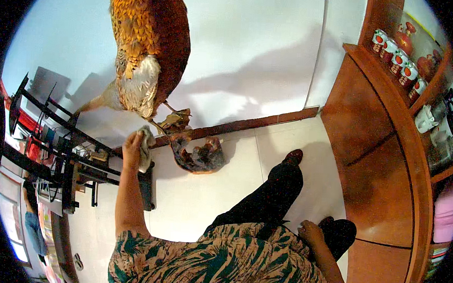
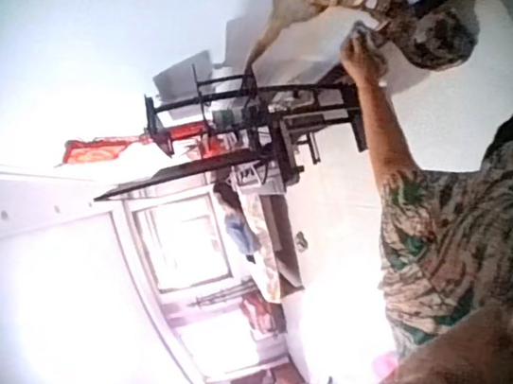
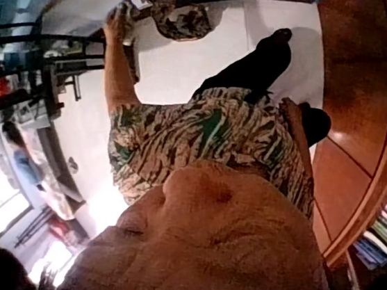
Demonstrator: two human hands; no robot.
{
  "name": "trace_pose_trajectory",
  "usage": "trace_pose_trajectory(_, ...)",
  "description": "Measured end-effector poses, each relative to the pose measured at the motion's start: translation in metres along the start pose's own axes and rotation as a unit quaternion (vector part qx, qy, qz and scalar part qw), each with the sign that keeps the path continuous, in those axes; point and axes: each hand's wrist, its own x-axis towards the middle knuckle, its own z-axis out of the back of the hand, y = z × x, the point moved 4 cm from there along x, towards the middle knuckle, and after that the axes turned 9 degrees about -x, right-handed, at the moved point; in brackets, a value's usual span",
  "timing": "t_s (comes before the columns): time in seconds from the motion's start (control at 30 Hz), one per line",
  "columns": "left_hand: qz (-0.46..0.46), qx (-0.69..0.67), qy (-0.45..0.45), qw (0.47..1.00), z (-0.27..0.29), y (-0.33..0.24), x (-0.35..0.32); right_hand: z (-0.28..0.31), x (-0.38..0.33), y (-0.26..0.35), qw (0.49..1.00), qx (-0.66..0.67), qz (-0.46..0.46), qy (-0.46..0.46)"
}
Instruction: The person wipes a wooden shelf unit and a taxidermy display stand with a cloth.
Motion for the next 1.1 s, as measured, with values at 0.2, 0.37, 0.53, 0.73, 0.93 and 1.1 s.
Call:
trace_pose_trajectory(0.2,-0.023,0.123,0.205,0.971,-0.042,-0.037,0.051,0.002,-0.005,-0.002,1.000,0.010,-0.026,0.015)
trace_pose_trajectory(0.37,-0.012,0.178,0.300,0.937,-0.053,-0.041,0.072,0.001,-0.005,0.007,0.999,-0.026,-0.019,0.029)
trace_pose_trajectory(0.53,-0.119,0.340,0.352,0.864,-0.077,-0.049,0.084,0.001,-0.007,0.004,0.998,0.004,-0.048,0.042)
trace_pose_trajectory(0.73,-0.003,0.446,0.344,0.826,-0.089,-0.051,0.085,0.001,-0.006,0.007,0.996,-0.007,-0.067,0.064)
trace_pose_trajectory(0.93,-0.003,0.443,0.328,0.834,-0.084,-0.043,0.091,-0.005,-0.002,0.000,0.999,-0.013,-0.030,0.038)
trace_pose_trajectory(1.1,0.002,0.432,0.314,0.845,-0.080,-0.029,0.108,-0.007,-0.001,-0.002,0.999,0.001,-0.035,0.035)
